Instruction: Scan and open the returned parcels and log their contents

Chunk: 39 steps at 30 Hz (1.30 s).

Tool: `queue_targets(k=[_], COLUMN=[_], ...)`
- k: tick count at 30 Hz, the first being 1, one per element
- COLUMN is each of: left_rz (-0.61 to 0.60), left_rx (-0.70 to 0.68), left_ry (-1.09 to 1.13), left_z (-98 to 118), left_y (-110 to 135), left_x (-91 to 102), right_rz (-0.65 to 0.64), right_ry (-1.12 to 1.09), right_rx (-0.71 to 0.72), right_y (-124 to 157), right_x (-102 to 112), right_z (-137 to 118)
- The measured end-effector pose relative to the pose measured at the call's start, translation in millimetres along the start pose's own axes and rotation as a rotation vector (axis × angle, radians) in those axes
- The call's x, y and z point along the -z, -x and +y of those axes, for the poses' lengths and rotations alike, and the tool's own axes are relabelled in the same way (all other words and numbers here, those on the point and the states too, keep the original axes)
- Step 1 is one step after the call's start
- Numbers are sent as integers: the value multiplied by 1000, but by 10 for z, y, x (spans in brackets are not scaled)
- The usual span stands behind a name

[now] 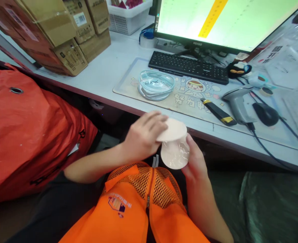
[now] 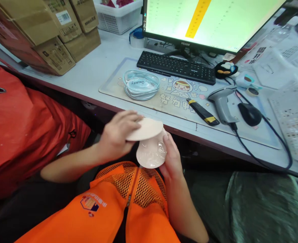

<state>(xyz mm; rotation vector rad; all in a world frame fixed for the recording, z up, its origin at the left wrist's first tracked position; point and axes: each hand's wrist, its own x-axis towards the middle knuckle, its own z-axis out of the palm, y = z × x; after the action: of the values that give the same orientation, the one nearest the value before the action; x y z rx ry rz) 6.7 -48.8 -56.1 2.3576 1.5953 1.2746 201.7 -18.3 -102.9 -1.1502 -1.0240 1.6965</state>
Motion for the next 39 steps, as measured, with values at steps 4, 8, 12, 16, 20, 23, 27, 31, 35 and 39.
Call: queue_targets(k=[4,8,12,16,20,23,27,31,35,39], left_rz=[-92,-102,-49,109,203,196,71,-25,-124,-304], left_rx=[-91,-130,-180,-141,-48,-102,-250,-178,73,114], left_ry=[85,156,80,65,35,105,134,-6,-223,-227], left_z=[-5,-14,40,5,-12,51,-20,-524,-1270,-1689], left_y=[333,517,545,443,385,417,215,-477,-1109,-1204], left_x=[-479,-755,-831,-815,-862,-943,-848,-427,-135,-184], right_rz=[-88,-68,-125,-232,-248,-112,96,245,334,410], right_ry=[-73,-129,-153,-140,-10,21,5,72,37,74], right_rx=[45,70,83,118,159,160,242,393,433,428], right_y=[9,-3,-52,-73,-40,-62,-304,-698,-1022,-1298], right_x=[-91,-98,-48,-38,-109,-121,28,323,565,650], right_z=[-65,-28,27,88,151,155,80,-104,-385,-666])
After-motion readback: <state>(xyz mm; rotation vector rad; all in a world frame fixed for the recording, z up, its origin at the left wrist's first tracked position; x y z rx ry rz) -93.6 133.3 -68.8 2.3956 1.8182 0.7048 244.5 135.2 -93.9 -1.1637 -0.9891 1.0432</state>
